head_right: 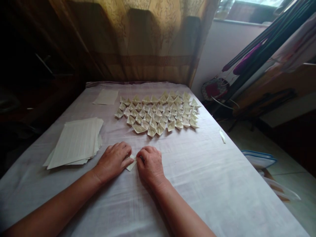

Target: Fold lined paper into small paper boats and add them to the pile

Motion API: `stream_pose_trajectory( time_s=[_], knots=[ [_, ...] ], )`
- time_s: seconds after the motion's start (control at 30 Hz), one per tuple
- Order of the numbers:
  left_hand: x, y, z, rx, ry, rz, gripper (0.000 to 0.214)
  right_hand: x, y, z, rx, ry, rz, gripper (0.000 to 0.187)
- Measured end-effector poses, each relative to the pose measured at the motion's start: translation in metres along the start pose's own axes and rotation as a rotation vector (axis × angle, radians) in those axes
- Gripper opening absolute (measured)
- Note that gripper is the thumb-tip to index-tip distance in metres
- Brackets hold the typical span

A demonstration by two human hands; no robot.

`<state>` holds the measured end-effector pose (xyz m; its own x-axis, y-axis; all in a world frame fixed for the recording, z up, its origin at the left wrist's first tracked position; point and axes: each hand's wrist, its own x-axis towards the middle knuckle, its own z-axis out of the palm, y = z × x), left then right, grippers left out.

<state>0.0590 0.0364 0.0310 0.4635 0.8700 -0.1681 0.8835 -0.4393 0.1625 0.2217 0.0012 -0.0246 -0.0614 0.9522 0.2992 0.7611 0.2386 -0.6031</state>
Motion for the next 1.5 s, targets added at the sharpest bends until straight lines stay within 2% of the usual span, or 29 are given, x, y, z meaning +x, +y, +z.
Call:
stream_pose_trajectory(
  time_s=[0.13, 0.23, 0.33, 0.4, 0.47, 0.57, 0.63, 0.77, 0.93, 1.0, 1.13, 1.2, 1.33, 1.4, 1.5],
  knots=[
    [0.002, 0.003, -0.003, -0.036, -0.032, -0.027, 0.019, -0.001, 0.002, 0.001, 0.02, 0.019, -0.004, 0.011],
    [0.005, 0.008, -0.008, -0.054, -0.036, -0.012, 0.014, -0.002, 0.008, 0.003, 0.116, 0.073, -0.005, 0.011],
    [0.013, 0.009, -0.013, -0.084, -0.027, -0.002, 0.007, -0.002, 0.014, 0.002, 0.208, 0.121, -0.003, 0.016],
    [0.019, 0.007, -0.014, -0.133, -0.033, -0.003, 0.01, -0.002, 0.017, 0.001, 0.222, 0.13, -0.007, 0.018],
    [0.024, 0.0, -0.014, -0.204, -0.048, -0.013, 0.015, -0.002, 0.018, -0.001, 0.209, 0.126, -0.012, 0.017],
    [0.026, -0.011, -0.011, -0.351, -0.03, -0.031, 0.012, -0.002, 0.016, -0.003, 0.216, 0.098, 0.001, 0.017],
    [0.022, -0.015, -0.008, -0.481, -0.004, -0.027, 0.009, -0.003, 0.012, -0.004, 0.27, 0.059, 0.015, 0.024],
    [0.007, -0.012, 0.005, -0.747, 0.109, 0.007, 0.022, -0.005, 0.001, -0.004, 0.402, 0.017, 0.031, 0.044],
    [-0.007, -0.005, 0.023, -0.901, 0.262, 0.042, 0.025, -0.006, -0.008, 0.002, 0.421, 0.047, 0.019, 0.012],
    [-0.01, -0.005, 0.025, -0.899, 0.309, 0.051, 0.024, -0.006, -0.008, 0.003, 0.325, 0.117, -0.041, 0.012],
    [-0.017, -0.005, 0.023, -0.807, 0.416, 0.071, 0.007, -0.007, -0.007, -0.004, 0.055, 0.214, -0.297, 0.019],
    [-0.018, -0.005, 0.023, -0.732, 0.466, 0.113, 0.008, -0.007, -0.007, -0.009, -0.026, 0.198, -0.373, 0.021],
    [-0.018, -0.01, 0.031, -0.607, 0.537, 0.195, 0.011, -0.007, -0.006, -0.013, -0.119, 0.139, -0.42, 0.013],
    [-0.022, -0.014, 0.036, -0.533, 0.525, 0.188, 0.014, -0.008, -0.005, -0.011, -0.181, 0.098, -0.454, 0.01],
    [-0.034, -0.019, 0.041, -0.281, 0.495, 0.188, 0.018, -0.011, -0.006, -0.005, -0.3, 0.037, -0.505, 0.014]
  ],
)
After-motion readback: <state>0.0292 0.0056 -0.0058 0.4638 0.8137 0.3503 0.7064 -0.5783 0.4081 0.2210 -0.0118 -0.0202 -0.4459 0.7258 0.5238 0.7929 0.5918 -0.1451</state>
